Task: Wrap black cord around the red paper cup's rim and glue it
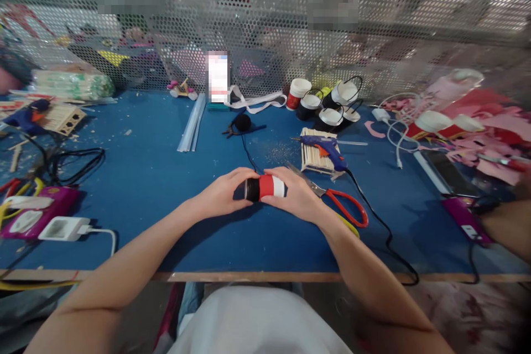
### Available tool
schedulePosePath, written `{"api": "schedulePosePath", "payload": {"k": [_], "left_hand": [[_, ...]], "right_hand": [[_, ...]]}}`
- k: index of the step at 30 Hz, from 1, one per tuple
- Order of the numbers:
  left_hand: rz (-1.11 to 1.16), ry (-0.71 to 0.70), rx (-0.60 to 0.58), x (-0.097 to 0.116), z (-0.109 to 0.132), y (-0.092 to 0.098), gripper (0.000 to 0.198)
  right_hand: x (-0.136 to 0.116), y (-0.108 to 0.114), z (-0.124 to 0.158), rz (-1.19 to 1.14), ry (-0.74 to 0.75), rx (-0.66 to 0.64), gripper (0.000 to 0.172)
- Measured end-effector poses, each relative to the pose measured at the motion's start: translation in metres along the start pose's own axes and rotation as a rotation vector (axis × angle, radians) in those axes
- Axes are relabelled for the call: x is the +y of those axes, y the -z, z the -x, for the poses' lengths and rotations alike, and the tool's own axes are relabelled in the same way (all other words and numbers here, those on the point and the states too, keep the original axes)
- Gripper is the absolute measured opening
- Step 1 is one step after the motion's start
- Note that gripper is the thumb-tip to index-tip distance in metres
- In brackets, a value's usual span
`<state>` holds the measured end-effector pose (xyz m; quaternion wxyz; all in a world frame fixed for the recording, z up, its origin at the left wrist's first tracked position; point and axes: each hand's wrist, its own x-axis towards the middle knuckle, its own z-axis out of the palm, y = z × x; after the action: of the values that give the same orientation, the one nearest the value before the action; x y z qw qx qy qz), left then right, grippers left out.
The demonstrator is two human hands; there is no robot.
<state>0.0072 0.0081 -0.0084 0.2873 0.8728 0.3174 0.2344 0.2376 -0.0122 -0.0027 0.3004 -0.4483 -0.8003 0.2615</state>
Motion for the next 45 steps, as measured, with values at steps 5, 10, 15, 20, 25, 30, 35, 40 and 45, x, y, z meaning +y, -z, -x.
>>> {"api": "schedulePosePath", "payload": {"k": [5,10,15,20,25,30,35,40,45], "left_hand": [[0.184,0.048,0.021,-0.002,0.0,0.002,0.044],[0.201,0.084,0.036,-0.001,-0.001,0.001,0.04],[0.094,0.064,0.039,0.002,-0.001,0.005,0.041],[0.023,0.031,0.057,0.002,-0.002,0.007,0.041],[0.008,0.03,0.07,0.0,-0.003,0.007,0.041],[0.003,0.021,0.061,-0.001,-0.004,0.008,0.041],[-0.012,0.013,0.061,-0.002,-0.005,0.008,0.04],[-0.032,-0.027,0.064,-0.003,-0.004,0.008,0.039],[-0.032,-0.053,0.053,-0.004,-0.004,0.008,0.039]], "right_hand": [[0.005,-0.01,0.0,-0.019,0.008,0.018,0.055],[0.002,0.001,0.0,0.006,0.013,0.055,0.056],[0.001,0.058,-0.002,0.184,-0.169,0.448,0.035],[0.043,0.097,-0.003,0.682,-0.492,0.341,0.025],[0.081,0.094,-0.007,0.762,-0.61,0.13,0.027],[0.081,0.091,-0.01,0.703,-0.679,0.209,0.038],[0.074,0.093,-0.008,0.43,-0.741,0.499,0.047],[0.045,0.092,0.0,-0.085,-0.539,0.533,0.03],[0.006,0.075,0.003,-0.242,-0.501,0.285,0.026]]}}
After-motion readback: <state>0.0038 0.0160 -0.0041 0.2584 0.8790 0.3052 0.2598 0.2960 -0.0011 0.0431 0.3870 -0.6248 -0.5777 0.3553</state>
